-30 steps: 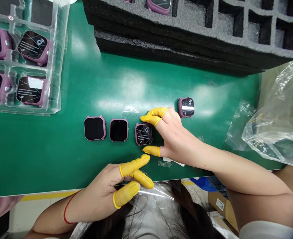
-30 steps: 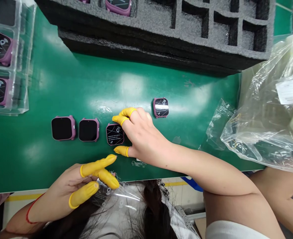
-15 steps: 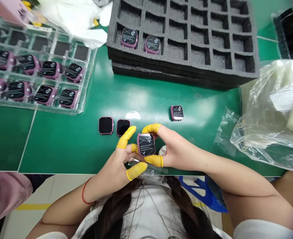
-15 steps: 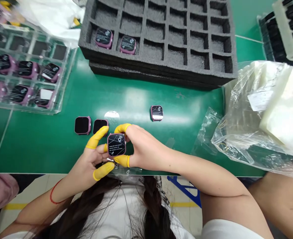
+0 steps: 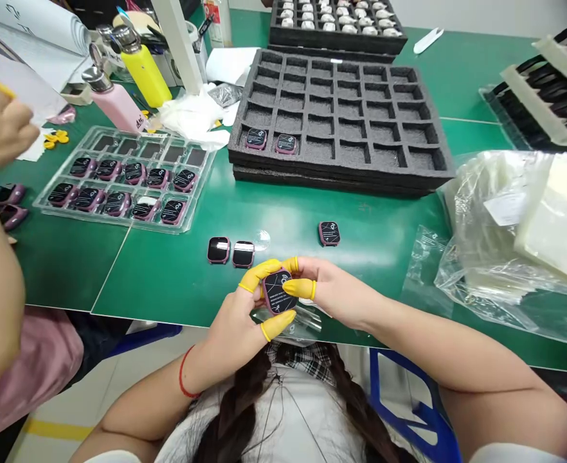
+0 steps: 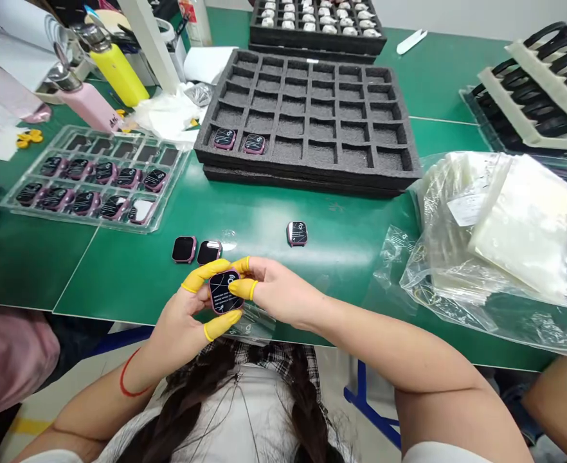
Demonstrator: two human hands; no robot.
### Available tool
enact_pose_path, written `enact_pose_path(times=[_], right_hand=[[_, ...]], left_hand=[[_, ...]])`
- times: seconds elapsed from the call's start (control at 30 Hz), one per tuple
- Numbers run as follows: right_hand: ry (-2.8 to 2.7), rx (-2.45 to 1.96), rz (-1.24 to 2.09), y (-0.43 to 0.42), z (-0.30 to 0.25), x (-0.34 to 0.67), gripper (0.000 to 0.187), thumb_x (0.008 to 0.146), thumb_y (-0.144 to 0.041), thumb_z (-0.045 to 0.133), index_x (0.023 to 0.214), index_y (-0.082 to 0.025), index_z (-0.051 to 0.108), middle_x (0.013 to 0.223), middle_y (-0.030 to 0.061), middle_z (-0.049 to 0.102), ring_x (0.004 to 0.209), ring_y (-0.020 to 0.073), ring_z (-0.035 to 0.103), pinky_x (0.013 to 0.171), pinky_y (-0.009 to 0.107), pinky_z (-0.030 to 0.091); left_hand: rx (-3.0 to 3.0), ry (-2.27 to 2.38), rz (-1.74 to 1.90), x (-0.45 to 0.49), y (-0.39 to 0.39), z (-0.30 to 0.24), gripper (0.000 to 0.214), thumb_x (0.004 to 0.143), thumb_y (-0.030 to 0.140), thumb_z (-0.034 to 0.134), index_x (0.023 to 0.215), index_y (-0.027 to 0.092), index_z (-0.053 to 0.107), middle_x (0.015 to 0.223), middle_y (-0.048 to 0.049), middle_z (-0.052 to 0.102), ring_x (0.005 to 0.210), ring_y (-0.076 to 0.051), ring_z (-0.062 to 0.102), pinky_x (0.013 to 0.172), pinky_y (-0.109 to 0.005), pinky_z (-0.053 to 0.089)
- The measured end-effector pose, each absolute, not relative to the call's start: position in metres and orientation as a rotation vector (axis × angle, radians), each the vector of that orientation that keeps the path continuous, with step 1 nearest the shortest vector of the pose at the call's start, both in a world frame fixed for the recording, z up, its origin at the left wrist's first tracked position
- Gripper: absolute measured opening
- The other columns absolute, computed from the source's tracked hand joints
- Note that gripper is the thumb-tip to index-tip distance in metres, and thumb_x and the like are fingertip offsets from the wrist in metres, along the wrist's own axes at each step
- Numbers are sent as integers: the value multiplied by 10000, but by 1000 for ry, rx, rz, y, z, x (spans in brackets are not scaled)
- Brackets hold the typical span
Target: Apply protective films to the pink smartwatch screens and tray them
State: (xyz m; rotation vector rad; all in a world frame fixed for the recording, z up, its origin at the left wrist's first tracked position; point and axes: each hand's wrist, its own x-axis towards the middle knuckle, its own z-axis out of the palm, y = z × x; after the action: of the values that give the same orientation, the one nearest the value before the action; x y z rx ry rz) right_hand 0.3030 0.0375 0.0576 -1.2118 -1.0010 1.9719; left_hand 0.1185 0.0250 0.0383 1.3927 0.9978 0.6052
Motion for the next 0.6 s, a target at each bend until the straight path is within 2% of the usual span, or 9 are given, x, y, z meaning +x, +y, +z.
enact_pose_path(times=[0.17,0.33,0.43,0.6], right_hand=[[-902,-1182,1981,33,58,299,137,785,-244,649,880,-163,594,806,-4,666,780,136,615,776,285,487],[-834,-1168,2001,33,58,298,200,765,-288,668,885,-161,569,797,-3,645,749,137,612,729,284,470],[-799,-1167,1998,33,56,297,241,736,-318,696,852,-160,556,770,-4,645,723,136,610,726,288,464],[-772,-1164,2001,34,55,296,349,682,-392,766,820,-162,542,723,-18,626,654,114,561,656,262,429]], left_hand=[[1562,1122,626,126,18,39,596,857,328,715,1352,218,400,1037,-32,744,831,-180,712,817,-314,561],[1634,1133,626,129,17,40,575,867,334,696,1336,211,389,962,-20,751,781,-178,703,748,-306,556],[1662,1145,614,131,17,40,570,871,341,684,1336,200,387,946,-31,753,814,-200,719,758,-318,560],[1715,1092,620,133,16,37,558,898,340,645,1363,196,371,1053,-69,747,958,-222,721,852,-332,571]])
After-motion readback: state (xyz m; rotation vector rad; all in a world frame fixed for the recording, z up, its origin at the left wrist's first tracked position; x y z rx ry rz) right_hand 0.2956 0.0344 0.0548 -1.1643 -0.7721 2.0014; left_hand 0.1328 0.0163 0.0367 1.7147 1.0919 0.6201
